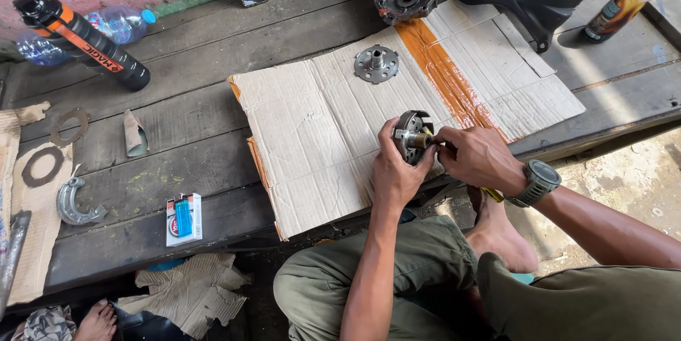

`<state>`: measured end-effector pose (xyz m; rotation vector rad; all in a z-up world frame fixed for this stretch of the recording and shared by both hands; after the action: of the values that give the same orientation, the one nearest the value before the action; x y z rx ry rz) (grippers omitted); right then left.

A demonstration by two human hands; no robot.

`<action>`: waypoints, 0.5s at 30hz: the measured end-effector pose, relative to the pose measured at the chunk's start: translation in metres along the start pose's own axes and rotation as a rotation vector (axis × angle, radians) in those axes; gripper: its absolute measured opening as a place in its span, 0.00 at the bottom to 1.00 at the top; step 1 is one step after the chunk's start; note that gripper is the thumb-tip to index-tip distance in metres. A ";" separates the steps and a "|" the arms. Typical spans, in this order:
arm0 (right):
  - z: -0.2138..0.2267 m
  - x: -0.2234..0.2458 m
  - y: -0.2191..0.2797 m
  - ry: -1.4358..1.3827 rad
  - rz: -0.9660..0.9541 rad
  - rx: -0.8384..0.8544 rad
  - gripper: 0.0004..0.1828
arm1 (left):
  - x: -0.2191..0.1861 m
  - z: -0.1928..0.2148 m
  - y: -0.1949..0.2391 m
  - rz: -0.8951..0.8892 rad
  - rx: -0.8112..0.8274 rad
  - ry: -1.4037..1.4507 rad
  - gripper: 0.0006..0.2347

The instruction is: The person uses a yellow-handled brush to scrub the interior and exterior surfaces of a circular metal mechanical part. The person rotates the part to access different areas and continues scrubbing the holes and edges.

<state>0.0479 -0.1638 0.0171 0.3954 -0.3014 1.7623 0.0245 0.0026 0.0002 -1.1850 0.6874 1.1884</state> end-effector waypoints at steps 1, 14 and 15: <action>0.002 0.003 0.000 -0.001 0.002 0.002 0.07 | 0.000 0.000 -0.001 0.002 -0.002 -0.001 0.33; -0.004 -0.005 -0.001 -0.028 -0.015 -0.055 0.07 | -0.004 0.002 0.000 0.027 0.016 0.005 0.32; -0.003 -0.006 -0.001 -0.027 -0.037 -0.036 0.07 | -0.005 0.002 0.000 0.040 0.032 0.014 0.32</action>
<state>0.0497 -0.1672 0.0116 0.3969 -0.3433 1.7137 0.0230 0.0030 0.0049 -1.1584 0.7408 1.1996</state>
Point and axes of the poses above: each hand's wrist, its own y-axis away from the middle knuckle, its own z-axis out of the back of the hand, x = y × z, the point moved 3 cm from there along -y, towards the middle knuckle, and after that the axes turned 6 degrees about -z, right-handed, at the moved point
